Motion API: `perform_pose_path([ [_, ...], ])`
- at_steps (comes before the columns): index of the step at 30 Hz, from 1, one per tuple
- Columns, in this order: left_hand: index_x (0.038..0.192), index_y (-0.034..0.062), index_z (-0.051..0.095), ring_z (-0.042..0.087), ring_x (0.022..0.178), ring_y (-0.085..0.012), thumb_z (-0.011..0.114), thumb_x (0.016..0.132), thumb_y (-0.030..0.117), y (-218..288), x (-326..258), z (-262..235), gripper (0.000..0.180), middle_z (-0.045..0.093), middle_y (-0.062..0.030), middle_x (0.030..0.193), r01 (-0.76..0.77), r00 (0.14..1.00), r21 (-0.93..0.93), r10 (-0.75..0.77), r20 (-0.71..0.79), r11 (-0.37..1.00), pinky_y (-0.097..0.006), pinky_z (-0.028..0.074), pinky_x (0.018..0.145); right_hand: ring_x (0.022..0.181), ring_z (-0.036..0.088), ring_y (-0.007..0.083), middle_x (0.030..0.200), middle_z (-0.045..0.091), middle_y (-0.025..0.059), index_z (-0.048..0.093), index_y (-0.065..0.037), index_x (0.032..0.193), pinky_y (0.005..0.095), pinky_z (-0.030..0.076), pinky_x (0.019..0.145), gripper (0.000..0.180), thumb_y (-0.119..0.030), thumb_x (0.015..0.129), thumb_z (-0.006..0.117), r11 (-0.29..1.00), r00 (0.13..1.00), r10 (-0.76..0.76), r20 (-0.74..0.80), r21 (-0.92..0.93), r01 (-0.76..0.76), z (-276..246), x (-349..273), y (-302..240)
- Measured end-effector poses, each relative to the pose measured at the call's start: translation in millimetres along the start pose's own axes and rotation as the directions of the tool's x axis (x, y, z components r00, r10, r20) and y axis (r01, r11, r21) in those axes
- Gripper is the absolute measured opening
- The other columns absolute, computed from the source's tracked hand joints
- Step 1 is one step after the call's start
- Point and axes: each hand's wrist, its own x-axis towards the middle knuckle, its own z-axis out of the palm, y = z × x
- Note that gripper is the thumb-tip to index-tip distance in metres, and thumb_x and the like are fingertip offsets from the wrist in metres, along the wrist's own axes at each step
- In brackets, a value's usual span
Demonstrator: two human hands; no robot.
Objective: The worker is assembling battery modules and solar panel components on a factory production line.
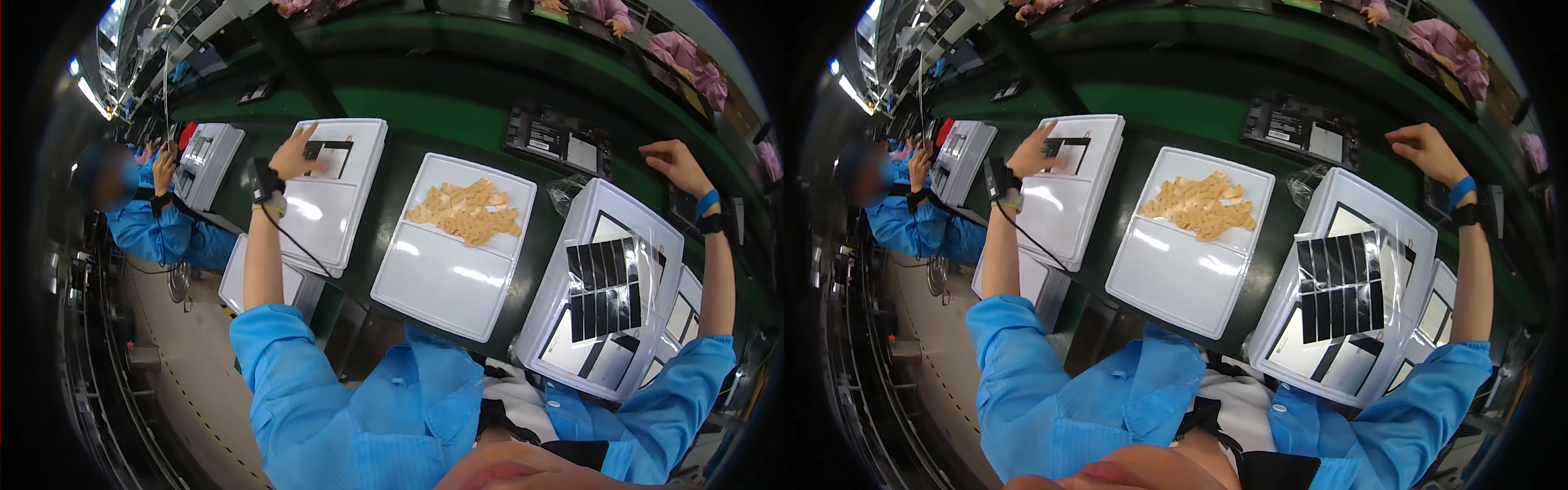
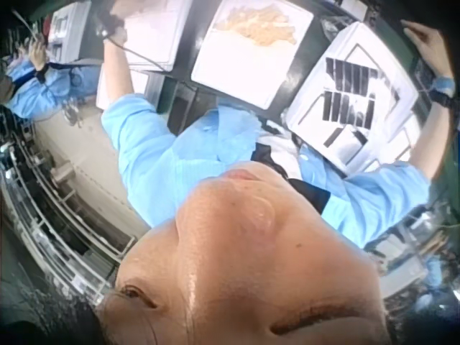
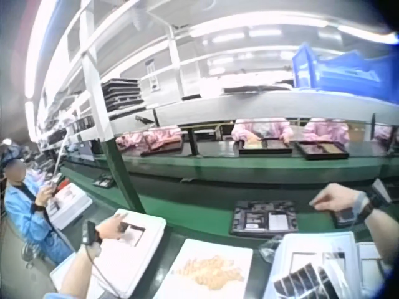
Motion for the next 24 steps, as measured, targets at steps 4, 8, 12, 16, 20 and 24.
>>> perform_pose_path([
  [4,0.152,0.0096,0.051,0.036,0.148,-0.0501,0.091,0.069,0.051,-1,2,17,0.101,0.038,-0.033,0.159,0.195,0.975,-0.031,-0.19,0.118,0.98,-0.043,0.034,0.121,0.111,0.069,0.0194,0.119,0.073,0.0129,0.069,0.003,0.126,0.0319,0.054,0.1,0.031,-0.011,0.098,0.069,0.995,0.986,0.017,-0.168,-0.098,-0.034,-43,-27,-4],
  [8,0.128,0.0067,0.062,0.053,0.133,-0.0445,0.094,0.065,0.053,20,22,4,0.085,0.056,-0.028,0.144,0.122,0.989,0.218,-0.1,-0.109,0.968,-0.044,0.045,0.108,0.112,0.068,0.0166,0.12,0.073,0.0119,0.067,0.002,0.129,0.0299,0.052,0.098,0.033,-0.017,0.102,0.065,0.993,0.944,-0.101,-0.313,-0.091,0.076,-61,-44,-47],
  [12,0.123,0.0083,0.059,0.072,0.084,-0.036,0.087,0.082,0.039,54,53,13,0.058,0.074,-0.0151,0.09,0.135,0.841,-0.049,-0.14,-0.523,0.99,-0.041,0.055,0.076,0.11,0.069,0.0158,0.116,0.075,0.0101,0.068,0.003,0.128,0.0288,0.053,0.096,0.032,-0.017,0.103,0.065,0.959,0.887,-0.277,-0.371,-0.044,0.281,-34,-63,-113],
  [16,0.146,0.0127,0.056,0.063,0.074,-0.0099,0.077,0.094,0.014,191,43,2,0.056,0.067,-0.0021,0.089,-0.242,0.809,-0.583,-0.171,-0.563,0.776,-0.025,0.049,0.067,0.099,0.072,0.0148,0.107,0.076,0.01,0.07,0.002,0.123,0.0276,0.057,0.088,0.028,-0.016,0.102,0.067,0.911,0.903,-0.264,-0.34,0.218,0.349,25,-54,-177],
  [20,0.133,-0.0001,0.068,0.06,0.078,-0.0027,0.073,0.098,0.008,305,40,-1,0.036,0.067,-0.001,0.096,-0.36,0.866,-0.829,-0.177,-0.467,0.428,-0.016,0.046,0.066,0.092,0.074,0.0156,0.107,0.075,0.013,0.068,0.004,0.125,0.0282,0.06,0.084,0.034,-0.014,0.097,0.073,0.793,0.928,-0.171,-0.33,0.514,0.328,87,-24,-198],
  [24,0.123,-0.0061,0.065,0.068,0.088,-0.0072,0.075,0.097,0.009,366,42,5,0.032,0.072,-0.0086,0.104,-0.408,0.875,-0.886,-0.185,-0.448,0.22,-0.019,0.053,0.075,0.093,0.076,0.0191,0.108,0.074,0.0161,0.066,0.008,0.12,0.0264,0.062,0.085,0.028,0.001,0.094,0.071,0.59,0.902,-0.01,-0.433,0.726,0.355,114,-19,-209],
])
